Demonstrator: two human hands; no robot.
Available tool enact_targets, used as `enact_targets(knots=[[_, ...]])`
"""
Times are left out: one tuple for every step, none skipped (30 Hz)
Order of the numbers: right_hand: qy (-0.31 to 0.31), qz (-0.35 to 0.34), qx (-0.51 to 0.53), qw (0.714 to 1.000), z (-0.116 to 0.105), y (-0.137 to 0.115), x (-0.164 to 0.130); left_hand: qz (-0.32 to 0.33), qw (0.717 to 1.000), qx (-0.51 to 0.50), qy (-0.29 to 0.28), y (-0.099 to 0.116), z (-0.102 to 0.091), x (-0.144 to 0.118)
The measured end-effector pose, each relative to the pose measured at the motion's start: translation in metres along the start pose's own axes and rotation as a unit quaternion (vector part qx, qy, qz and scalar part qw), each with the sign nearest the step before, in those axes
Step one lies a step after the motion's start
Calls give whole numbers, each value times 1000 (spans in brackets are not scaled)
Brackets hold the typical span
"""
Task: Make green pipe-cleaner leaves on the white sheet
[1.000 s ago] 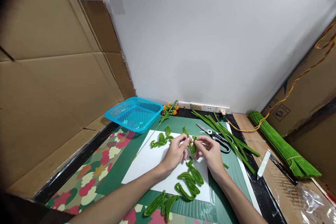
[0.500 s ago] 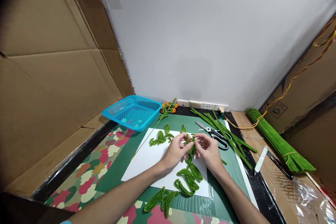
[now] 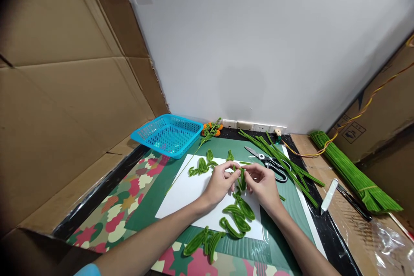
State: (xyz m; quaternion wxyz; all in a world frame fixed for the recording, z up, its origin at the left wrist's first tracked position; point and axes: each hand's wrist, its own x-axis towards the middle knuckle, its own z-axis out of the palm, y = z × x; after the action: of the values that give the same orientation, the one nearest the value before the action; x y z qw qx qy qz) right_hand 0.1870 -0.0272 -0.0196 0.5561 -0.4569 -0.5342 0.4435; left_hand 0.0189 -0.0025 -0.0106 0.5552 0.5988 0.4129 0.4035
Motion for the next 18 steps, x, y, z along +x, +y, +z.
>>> enact_targets(knots=[[4, 0, -3, 1000, 0, 0, 0, 1, 1000, 0, -2, 0, 0, 0], [12, 0, -4, 1000, -1, -1, 0, 3, 1000, -2, -3, 1, 0, 0], [20, 1, -4, 1000, -1, -1, 0, 5, 1000, -5, -3, 1, 0, 0], [27, 4, -1, 1000, -1, -2, 0, 6, 1000, -9, -5, 2, 0, 0], [31, 7, 5, 999, -1, -2, 0, 7, 1000, -13, -8, 2, 0, 0], [32, 11, 13, 999, -1, -2, 1, 7, 1000, -17, -13, 3, 0, 0], [31, 14, 22, 999, -1, -3, 1, 6, 1000, -21, -20, 3, 0, 0], [29, 16, 31, 999, -1, -3, 1, 6, 999, -23, -26, 4, 0, 0], [27, 16, 40, 999, -1, -4, 1, 7, 999, -26, -31, 4, 0, 0], [25, 15, 46, 999, -1, -4, 1, 9, 999, -29, -34, 3, 1, 0], [24, 14, 51, 998, -1, -5, 1, 12, 999, -32, -34, 3, 1, 0], [23, 12, 54, 998, -1, -6, 1, 16, 999, -32, -30, 2, 1, 0], [23, 12, 54, 998, -1, -7, 1, 21, 999, -30, -24, 2, 1, 1], [23, 12, 53, 998, -1, -8, 1, 25, 999, -27, -18, 1, 2, 1], [26, 12, 49, 998, -1, -8, 1, 28, 999, -24, -13, 1, 2, 2], [30, 12, 44, 999, -1, -9, 2, 30, 999, -21, -7, 0, 2, 2], [33, 12, 38, 999, -1, -9, 2, 31, 999, -18, -4, 0, 2, 3], [34, 11, 31, 999, -1, -9, 2, 32, 999, -16, -2, 0, 1, 3]])
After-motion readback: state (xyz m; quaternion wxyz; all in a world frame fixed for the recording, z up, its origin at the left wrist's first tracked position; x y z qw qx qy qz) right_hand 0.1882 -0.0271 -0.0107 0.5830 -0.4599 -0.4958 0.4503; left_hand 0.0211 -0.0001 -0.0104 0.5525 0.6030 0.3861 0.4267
